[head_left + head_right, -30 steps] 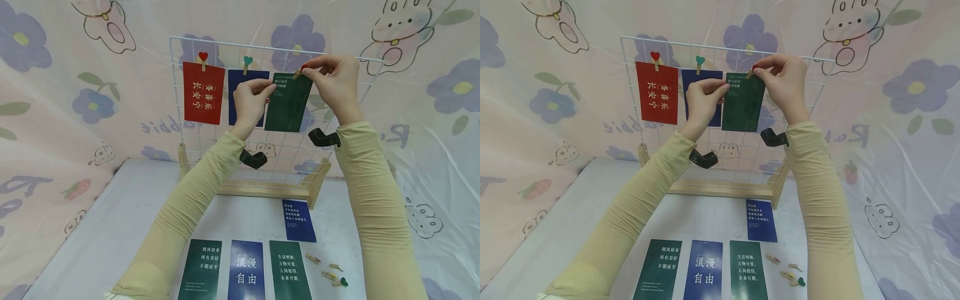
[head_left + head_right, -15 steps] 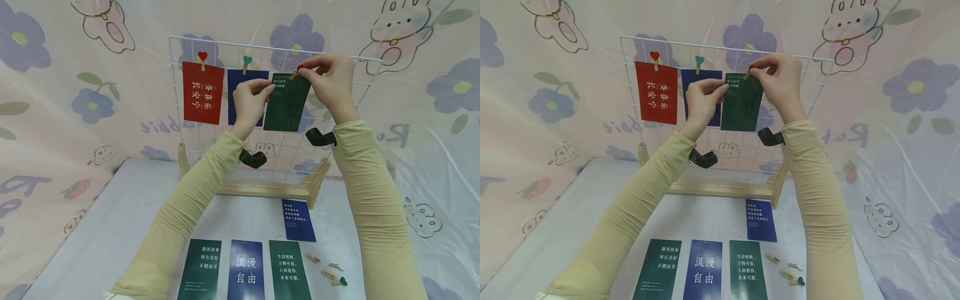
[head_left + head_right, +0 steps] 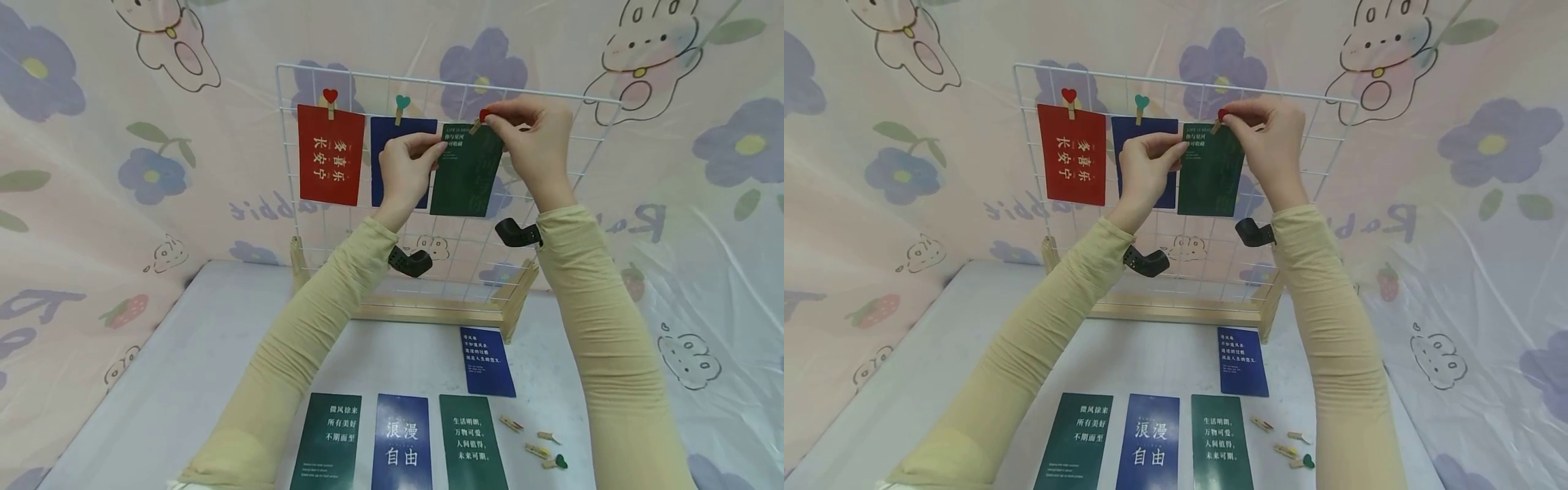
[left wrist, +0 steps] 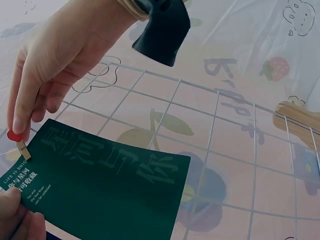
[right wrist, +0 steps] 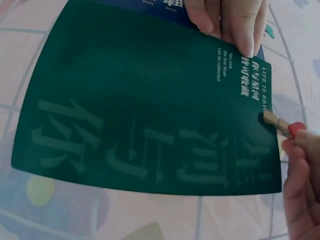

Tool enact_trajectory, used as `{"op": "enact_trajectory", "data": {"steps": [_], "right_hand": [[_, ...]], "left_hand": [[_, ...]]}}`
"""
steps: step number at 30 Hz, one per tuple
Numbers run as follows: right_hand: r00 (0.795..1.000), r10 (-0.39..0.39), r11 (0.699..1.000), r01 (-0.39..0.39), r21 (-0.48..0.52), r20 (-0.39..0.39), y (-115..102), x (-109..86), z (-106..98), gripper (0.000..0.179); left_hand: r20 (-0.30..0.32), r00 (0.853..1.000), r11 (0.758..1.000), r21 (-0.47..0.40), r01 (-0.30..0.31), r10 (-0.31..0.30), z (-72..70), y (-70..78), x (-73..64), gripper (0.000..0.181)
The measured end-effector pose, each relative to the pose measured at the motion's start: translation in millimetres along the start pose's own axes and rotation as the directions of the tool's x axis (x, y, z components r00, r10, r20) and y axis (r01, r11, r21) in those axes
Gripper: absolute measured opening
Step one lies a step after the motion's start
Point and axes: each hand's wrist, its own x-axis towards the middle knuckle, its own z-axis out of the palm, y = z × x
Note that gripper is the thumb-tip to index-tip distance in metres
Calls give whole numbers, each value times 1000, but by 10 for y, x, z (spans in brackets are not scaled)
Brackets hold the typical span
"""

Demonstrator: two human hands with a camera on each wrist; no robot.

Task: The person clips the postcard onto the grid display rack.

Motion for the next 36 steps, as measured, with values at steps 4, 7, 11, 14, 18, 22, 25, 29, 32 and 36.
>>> {"op": "enact_trajectory", "data": {"steps": [4,7,11,14,18,22,25,29,32,36], "right_hand": [[999,-29,996,31,87,-31,-13,-56,9,12],[997,-26,986,38,164,-74,64,-60,22,11],[990,-30,967,64,247,-138,170,-56,30,12],[991,-34,940,76,332,-133,214,-80,20,13],[996,1,917,36,397,-92,270,-169,-6,12],[997,46,915,-18,403,-61,324,-281,-33,12],[997,54,914,-30,405,-49,329,-351,-44,13],[998,46,923,-25,384,-46,263,-427,-56,13],[998,43,930,-25,367,-42,302,-453,-50,13],[998,52,929,-37,369,-29,428,-478,-38,14]], "left_hand": [[12,1000,1000,-1,-4,4,-16,-15,4,18],[17,1000,1000,-3,-13,13,-31,-20,9,18],[18,1000,1000,-5,-12,12,-53,-26,14,18],[17,1000,1000,-5,-6,6,-68,-35,14,18],[23,1000,1000,-18,-3,3,-77,-38,4,18],[27,1000,999,-32,10,-9,-84,-33,-21,17],[25,1000,999,-31,18,-17,-88,-41,-44,17],[28,999,999,-33,26,-25,-98,-52,-69,17],[34,999,998,-42,39,-38,-116,-57,-88,16],[47,997,996,-61,66,-63,-140,-81,-109,16]]}}
